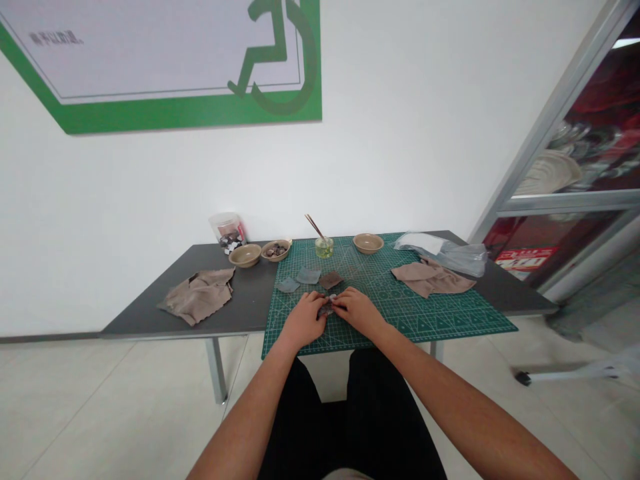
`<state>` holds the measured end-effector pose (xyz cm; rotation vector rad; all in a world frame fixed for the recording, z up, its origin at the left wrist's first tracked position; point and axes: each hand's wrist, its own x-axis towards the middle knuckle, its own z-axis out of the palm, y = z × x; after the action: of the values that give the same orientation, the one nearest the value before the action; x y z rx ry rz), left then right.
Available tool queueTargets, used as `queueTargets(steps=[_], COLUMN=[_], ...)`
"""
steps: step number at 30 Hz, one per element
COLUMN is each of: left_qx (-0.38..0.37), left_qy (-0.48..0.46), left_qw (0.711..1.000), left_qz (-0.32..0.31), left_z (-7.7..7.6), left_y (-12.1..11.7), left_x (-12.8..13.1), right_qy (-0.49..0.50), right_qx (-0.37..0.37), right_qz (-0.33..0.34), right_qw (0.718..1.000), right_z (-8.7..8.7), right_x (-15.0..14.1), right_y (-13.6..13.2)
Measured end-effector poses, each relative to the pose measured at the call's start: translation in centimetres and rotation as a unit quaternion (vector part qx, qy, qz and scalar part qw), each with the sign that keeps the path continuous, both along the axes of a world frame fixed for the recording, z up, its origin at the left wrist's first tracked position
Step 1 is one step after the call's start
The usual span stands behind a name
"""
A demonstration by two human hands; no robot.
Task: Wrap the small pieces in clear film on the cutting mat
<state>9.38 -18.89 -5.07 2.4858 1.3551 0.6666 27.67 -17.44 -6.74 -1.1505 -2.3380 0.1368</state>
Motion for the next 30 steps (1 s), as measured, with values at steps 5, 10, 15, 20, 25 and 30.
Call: queueTargets(steps=[5,10,15,20,25,30], left_qx=[-0.002,-0.007,-0.009,-0.021,-0.017,-0.009], left_qy=[-0.007,-0.01,-0.008,-0.015,-0.008,-0.007], left_qw=[1.0,1.0,1.0,1.0,1.0,1.0], left_qz=[0.0,0.007,0.005,0.011,0.011,0.01], left_z=[-0.2,-0.1,0.0,-0.1,0.1,0.0], left_y=[0.0,0.0,0.0,0.0,0.0,0.0], left_x=[-0.1,0.0,0.1,0.0,0.1,0.1], right_qy=[-0.011,-0.013,-0.006,0.01,0.004,0.003], right_qx=[0.007,0.0,0.004,-0.011,0.008,-0.004], right_qz=[0.036,0.01,0.032,0.024,-0.008,0.016], right_qw=[0.999,1.0,0.999,1.0,1.0,1.0], right_z=[0.2,0.5,0.1,0.1,-0.1,0.0], right_x=[0.4,0.4,-0.3,0.7,-0.3,-0.4], right_y=[-0.6,-0.1,-0.4,-0.2,0.2,-0.6])
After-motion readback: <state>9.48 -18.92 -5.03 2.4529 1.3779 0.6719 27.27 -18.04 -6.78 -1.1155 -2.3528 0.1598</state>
